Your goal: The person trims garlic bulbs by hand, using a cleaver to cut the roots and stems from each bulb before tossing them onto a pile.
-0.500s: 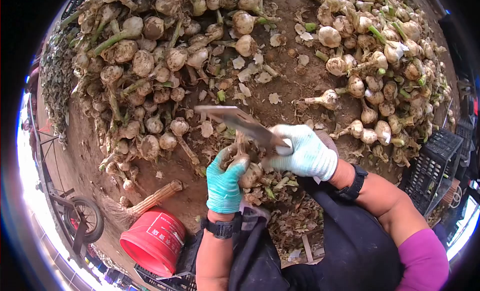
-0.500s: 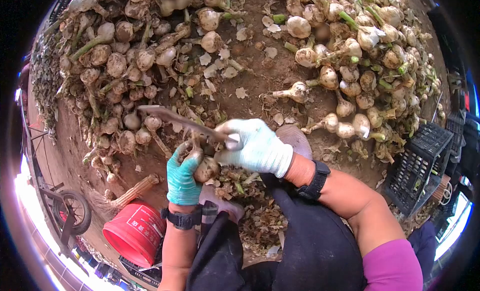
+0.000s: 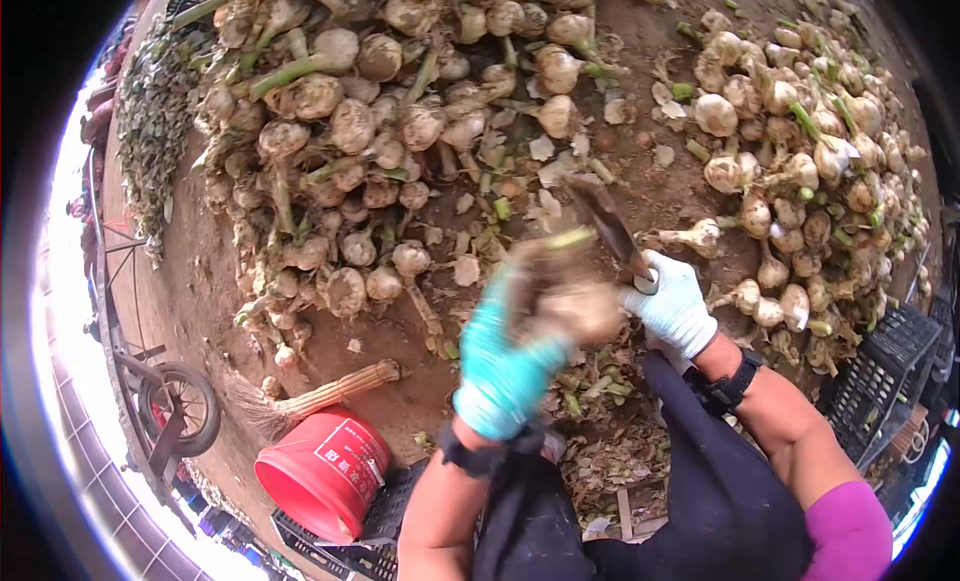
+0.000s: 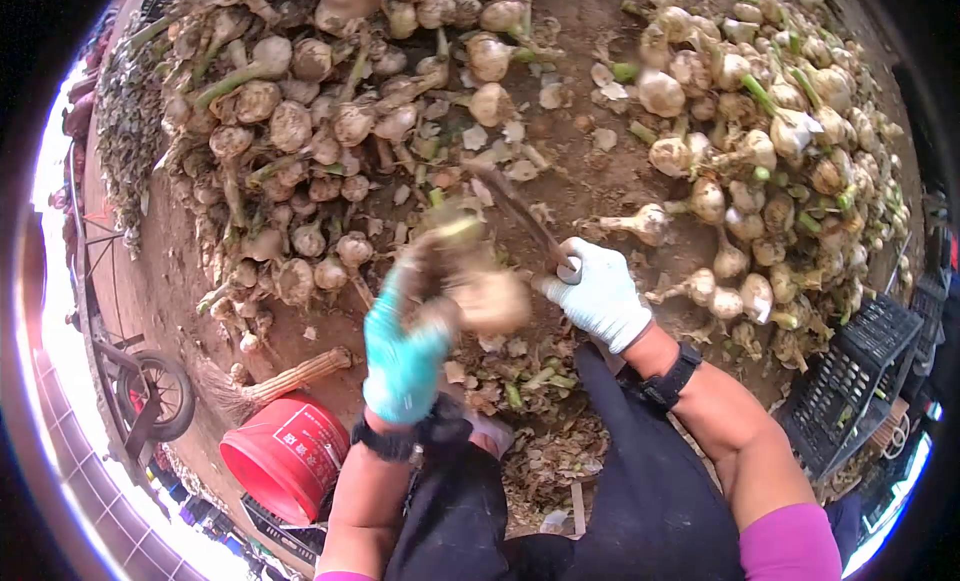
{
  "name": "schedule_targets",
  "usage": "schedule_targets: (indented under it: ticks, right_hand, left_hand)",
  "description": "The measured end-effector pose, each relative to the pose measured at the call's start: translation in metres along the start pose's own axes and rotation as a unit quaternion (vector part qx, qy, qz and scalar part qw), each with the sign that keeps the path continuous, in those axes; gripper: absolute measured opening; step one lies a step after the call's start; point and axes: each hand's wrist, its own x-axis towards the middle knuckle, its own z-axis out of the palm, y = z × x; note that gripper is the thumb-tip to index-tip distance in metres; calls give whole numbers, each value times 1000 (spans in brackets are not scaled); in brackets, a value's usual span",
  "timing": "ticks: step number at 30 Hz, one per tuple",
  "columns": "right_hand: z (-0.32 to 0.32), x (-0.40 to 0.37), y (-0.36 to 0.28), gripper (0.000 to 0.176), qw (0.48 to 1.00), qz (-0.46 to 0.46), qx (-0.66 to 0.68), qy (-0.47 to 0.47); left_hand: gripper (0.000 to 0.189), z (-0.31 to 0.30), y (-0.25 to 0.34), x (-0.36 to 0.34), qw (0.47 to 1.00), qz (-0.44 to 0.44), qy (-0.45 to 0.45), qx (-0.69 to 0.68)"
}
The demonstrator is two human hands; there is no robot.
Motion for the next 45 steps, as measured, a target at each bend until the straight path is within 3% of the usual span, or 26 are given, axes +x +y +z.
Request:
schedule_targets:
  ticks: [2, 3, 4, 5, 6, 7, 8, 9, 10, 12, 14, 17, 18, 20, 22, 23, 24, 25, 26, 33, 35, 37, 38, 40, 42, 45]
  right_hand:
    - [1, 4, -11, 28, 999, 46, 7, -17]
    - [3, 5, 0, 29, 996, 39, 73, -30]
    - [1, 8, 2, 29, 996, 36, 74, -29]
    - [-1, 9, 5, 29, 998, 36, 52, -14]
    - [-1, 9, 8, 28, 999, 40, 31, 1]
    - [0, 8, 7, 27, 981, 98, 169, -13]
    - [-1, 6, 6, 27, 981, 103, 166, -15]
    - [-2, 8, 5, 26, 994, 76, 79, -19]
    - [0, 10, 4, 25, 999, 49, -6, -24]
    - [8, 12, 2, 26, 995, 71, 47, -43]
    - [4, 12, -11, 24, 998, 20, 16, -55]
    - [3, 7, -21, 21, 996, -66, -50, -32]
    - [4, 4, -22, 15, 992, -110, -60, -5]
    - [2, -5, -20, 11, 985, -144, -91, 9]
    - [5, -9, -35, 18, 958, -262, -116, -31]
    - [11, -14, -30, 21, 946, -294, -129, -40]
    - [14, -18, -34, 23, 933, -319, -163, -47]
    - [16, -23, -35, 25, 927, -320, -191, -55]
    - [18, -28, -35, 27, 920, -322, -216, -62]
    - [18, -40, -31, 26, 911, -354, -203, -58]
    - [24, -38, -22, 17, 906, -395, -148, -36]
    - [24, -35, -16, 18, 907, -390, -154, -38]
    - [24, -32, -14, 19, 908, -386, -159, -40]
    - [26, -27, -9, 20, 906, -396, -147, -33]
    - [27, -25, -7, 21, 905, -404, -136, -7]
    - [28, -20, -9, 21, 893, -428, -138, 8]
  left_hand:
    - [65, 11, 32, 0, 970, -27, -158, -181]
    - [64, 0, 26, 10, 994, 2, -92, -51]
    - [60, -11, 6, 18, 999, 3, 50, -3]
    - [59, -38, -15, 29, 966, -8, 137, 221]
    - [69, -59, -29, 38, 874, -29, 206, 440]
    - [81, -65, -18, 50, 783, -220, 219, 539]
    - [84, -99, -63, 52, 727, -159, 217, 632]
    - [79, -102, -62, 58, 711, -158, 199, 655]
    - [79, -104, -61, 65, 709, -161, 203, 656]
    - [80, -104, -58, 80, 688, -233, 162, 667]
    - [73, -113, -62, 80, 701, -215, 176, 657]
    - [60, -131, -77, 66, 817, -79, 191, 539]
    - [70, -135, -82, 57, 905, -74, 155, 389]
    - [60, -103, -65, 39, 961, -93, 132, 225]
    - [47, -94, -77, -1, 986, -111, 84, 94]
    - [35, -99, -104, -6, 970, -93, 13, 223]
    - [35, -82, -91, -12, 971, -94, 9, 219]
    - [32, -54, -64, -21, 995, -102, 8, -7]
    - [32, -38, -49, -27, 967, -106, 8, -231]
    - [29, -20, -34, -39, 948, -130, 31, -288]
    - [28, -18, -38, -42, 941, -130, 34, -312]
    - [25, -16, -39, -44, 995, -78, 49, -27]
    - [25, -15, -38, -45, 996, -76, 50, -26]
    - [24, -11, -35, -45, 946, -128, 64, -291]
    - [25, -6, -25, -44, 949, -135, 56, -279]
    - [30, -9, -16, -46, 987, -139, 52, -61]
